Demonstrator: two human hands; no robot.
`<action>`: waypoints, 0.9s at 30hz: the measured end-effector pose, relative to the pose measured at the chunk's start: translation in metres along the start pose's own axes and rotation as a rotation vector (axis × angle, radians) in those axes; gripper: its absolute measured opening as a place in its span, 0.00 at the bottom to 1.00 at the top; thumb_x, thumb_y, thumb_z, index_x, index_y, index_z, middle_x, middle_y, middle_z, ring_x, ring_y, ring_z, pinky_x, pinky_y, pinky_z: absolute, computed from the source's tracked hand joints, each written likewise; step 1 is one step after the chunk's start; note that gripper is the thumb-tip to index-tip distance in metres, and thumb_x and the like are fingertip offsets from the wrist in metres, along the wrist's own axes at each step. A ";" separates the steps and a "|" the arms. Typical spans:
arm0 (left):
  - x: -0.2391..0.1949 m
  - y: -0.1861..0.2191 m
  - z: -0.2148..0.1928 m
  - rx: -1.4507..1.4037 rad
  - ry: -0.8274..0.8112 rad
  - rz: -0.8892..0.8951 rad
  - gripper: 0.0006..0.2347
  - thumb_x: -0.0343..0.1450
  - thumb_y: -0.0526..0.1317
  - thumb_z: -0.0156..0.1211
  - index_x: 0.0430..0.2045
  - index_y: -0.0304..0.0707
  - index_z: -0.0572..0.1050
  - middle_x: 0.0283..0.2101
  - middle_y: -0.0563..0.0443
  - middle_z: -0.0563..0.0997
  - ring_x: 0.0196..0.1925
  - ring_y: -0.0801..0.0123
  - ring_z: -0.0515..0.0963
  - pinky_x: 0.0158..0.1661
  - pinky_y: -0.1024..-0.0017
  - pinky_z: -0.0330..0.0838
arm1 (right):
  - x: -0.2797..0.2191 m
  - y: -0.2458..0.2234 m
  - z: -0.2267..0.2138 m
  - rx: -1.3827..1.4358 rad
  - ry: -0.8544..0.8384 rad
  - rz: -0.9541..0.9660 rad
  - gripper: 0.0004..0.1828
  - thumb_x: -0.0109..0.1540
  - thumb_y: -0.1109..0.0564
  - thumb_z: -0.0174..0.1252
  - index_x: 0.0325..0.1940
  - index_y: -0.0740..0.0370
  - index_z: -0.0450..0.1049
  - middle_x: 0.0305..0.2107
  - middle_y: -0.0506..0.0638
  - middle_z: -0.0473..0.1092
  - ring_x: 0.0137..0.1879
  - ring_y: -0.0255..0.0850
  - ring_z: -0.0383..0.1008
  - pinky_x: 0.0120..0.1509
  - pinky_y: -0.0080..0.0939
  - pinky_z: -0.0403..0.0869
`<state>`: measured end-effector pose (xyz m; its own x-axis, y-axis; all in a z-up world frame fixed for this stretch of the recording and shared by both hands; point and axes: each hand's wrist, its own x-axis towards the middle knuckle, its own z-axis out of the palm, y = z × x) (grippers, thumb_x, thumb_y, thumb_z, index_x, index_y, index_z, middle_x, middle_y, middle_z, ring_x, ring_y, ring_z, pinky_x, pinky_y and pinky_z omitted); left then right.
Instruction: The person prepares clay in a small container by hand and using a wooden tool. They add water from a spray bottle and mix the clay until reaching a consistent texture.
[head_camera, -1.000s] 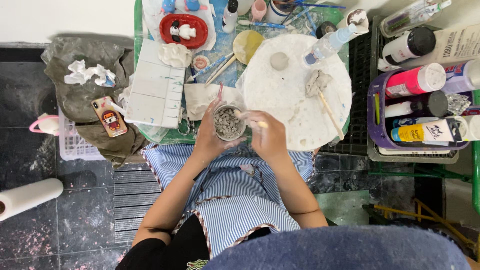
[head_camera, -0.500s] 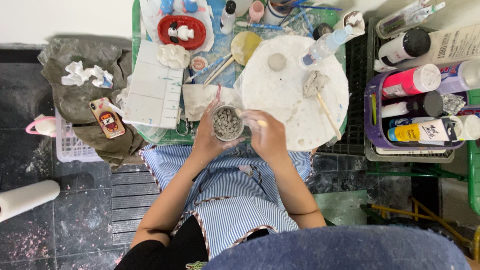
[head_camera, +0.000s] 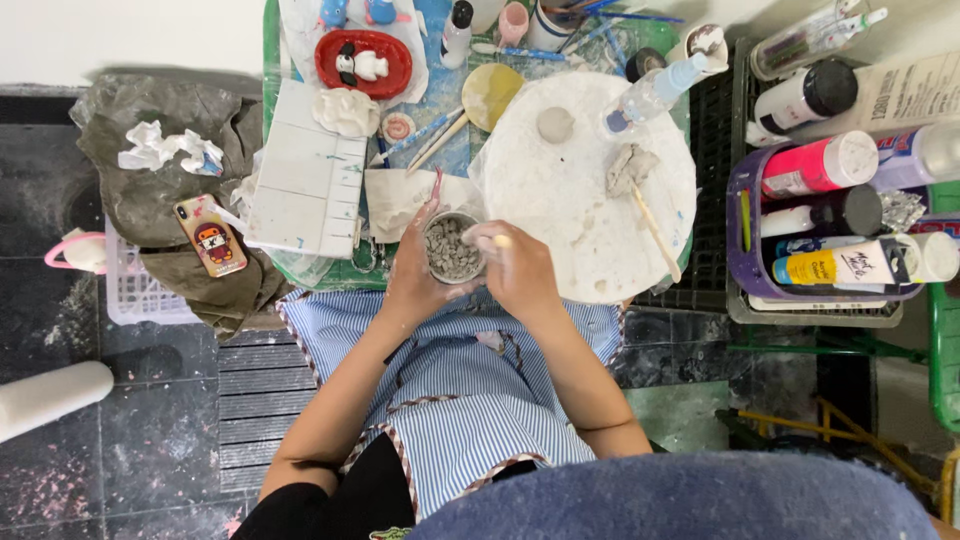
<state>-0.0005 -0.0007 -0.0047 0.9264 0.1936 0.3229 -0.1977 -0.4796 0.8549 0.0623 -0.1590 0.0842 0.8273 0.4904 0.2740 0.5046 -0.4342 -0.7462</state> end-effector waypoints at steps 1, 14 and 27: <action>-0.001 0.000 0.000 0.001 -0.001 0.000 0.53 0.53 0.49 0.85 0.68 0.26 0.54 0.67 0.32 0.67 0.69 0.45 0.70 0.66 0.58 0.66 | -0.005 -0.003 -0.003 0.092 0.052 0.009 0.09 0.68 0.65 0.50 0.47 0.60 0.75 0.40 0.52 0.78 0.41 0.44 0.81 0.48 0.39 0.79; -0.005 -0.005 0.002 -0.031 -0.012 -0.042 0.52 0.52 0.45 0.85 0.70 0.30 0.54 0.67 0.33 0.67 0.69 0.45 0.70 0.67 0.59 0.66 | -0.001 0.000 0.019 -0.049 -0.031 -0.007 0.06 0.65 0.66 0.55 0.44 0.63 0.76 0.38 0.56 0.77 0.42 0.51 0.79 0.48 0.41 0.77; 0.000 -0.003 0.002 -0.020 -0.025 -0.035 0.54 0.51 0.45 0.87 0.69 0.30 0.53 0.65 0.33 0.67 0.68 0.44 0.69 0.66 0.58 0.65 | -0.005 0.001 0.006 0.088 -0.026 0.071 0.11 0.65 0.67 0.50 0.44 0.62 0.78 0.39 0.52 0.79 0.38 0.42 0.81 0.45 0.39 0.79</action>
<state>0.0011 -0.0003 -0.0080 0.9407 0.1883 0.2823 -0.1708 -0.4560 0.8734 0.0575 -0.1572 0.0788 0.8530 0.4808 0.2032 0.4202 -0.4016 -0.8138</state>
